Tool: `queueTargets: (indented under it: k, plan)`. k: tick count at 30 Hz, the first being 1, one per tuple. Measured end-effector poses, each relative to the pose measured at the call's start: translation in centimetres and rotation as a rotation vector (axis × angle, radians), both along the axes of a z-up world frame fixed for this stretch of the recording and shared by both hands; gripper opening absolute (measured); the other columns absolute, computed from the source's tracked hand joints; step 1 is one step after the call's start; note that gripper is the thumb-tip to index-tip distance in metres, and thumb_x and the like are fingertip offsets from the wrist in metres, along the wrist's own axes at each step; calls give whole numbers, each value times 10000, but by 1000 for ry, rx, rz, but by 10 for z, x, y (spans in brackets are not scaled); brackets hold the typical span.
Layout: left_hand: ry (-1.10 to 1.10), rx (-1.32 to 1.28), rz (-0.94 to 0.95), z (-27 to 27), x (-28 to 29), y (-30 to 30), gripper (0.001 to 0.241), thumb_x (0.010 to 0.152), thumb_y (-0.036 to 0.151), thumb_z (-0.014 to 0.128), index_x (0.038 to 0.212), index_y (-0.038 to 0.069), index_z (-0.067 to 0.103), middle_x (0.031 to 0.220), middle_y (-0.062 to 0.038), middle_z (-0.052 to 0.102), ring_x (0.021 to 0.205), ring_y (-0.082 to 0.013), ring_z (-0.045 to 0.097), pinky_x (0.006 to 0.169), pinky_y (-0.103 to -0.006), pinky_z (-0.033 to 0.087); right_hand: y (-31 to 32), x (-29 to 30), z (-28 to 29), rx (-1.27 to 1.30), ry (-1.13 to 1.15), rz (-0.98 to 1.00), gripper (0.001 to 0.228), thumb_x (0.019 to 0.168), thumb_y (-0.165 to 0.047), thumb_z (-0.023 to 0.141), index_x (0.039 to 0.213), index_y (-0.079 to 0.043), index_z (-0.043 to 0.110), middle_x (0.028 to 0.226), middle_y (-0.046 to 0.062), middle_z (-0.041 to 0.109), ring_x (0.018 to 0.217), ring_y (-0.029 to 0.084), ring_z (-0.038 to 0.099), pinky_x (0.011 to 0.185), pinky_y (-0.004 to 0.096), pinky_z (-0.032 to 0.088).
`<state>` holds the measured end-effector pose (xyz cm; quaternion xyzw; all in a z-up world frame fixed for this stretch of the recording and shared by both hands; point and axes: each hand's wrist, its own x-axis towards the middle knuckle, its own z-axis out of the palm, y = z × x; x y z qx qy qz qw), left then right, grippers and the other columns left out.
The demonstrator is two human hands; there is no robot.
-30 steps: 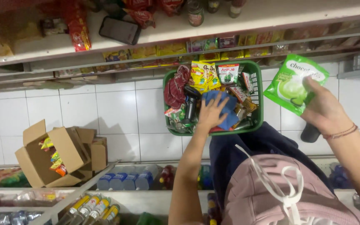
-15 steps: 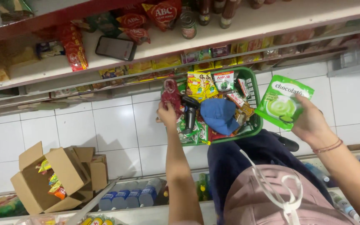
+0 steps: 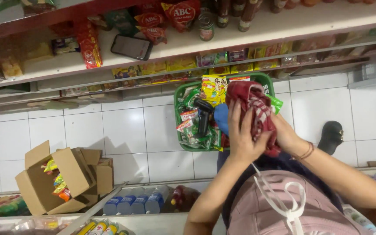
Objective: Scan grocery items with a handheld scanner, wipe them with a cloth, and place them onto retail shelves.
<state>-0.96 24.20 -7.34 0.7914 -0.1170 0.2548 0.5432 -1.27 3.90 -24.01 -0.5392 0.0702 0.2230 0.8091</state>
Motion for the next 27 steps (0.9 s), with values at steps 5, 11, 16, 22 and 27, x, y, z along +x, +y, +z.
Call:
queueTargets:
  k: [5,11,16,22,27]
  plan:
    - [9,126,175,7,8,13,462,912,22,630,1373,48,636,1537,-182,533,1447,-460,523,1246,-553,410,57,24,141,170,124,15,594,1108,-491,361,1481,-34,422,1364,134,580,1161,256,606,968,452,485]
    - [-173,249,81,13,0,31,474,783,-4,630,1245,57,716,1405,-153,550,1264,-436,540,1083,-547,490,76,33,183,331,41,30,684,1057,-560,357,1521,-62,416,1460,106,556,1329,248,546,1137,451,422]
    - [-72,320,159,34,-1,40,505,797,-34,596,1264,92,741,1428,-135,574,1295,-413,548,1116,-532,508,84,35,173,201,56,2,684,1020,-561,369,1533,-109,381,1489,65,521,1371,220,498,1155,441,408]
    - [-258,457,42,21,-8,72,396,846,93,688,1241,88,727,1371,-148,563,1212,-401,532,1014,-545,476,90,43,200,932,137,197,730,1156,-535,353,1617,32,342,1398,235,532,1187,322,558,1022,467,473]
    - [-232,561,142,42,-12,66,371,896,73,687,1259,120,751,1357,-113,583,1233,-371,534,1022,-512,481,68,33,125,926,-53,226,394,1132,-405,285,1219,-36,391,1164,94,492,1061,247,500,912,364,461]
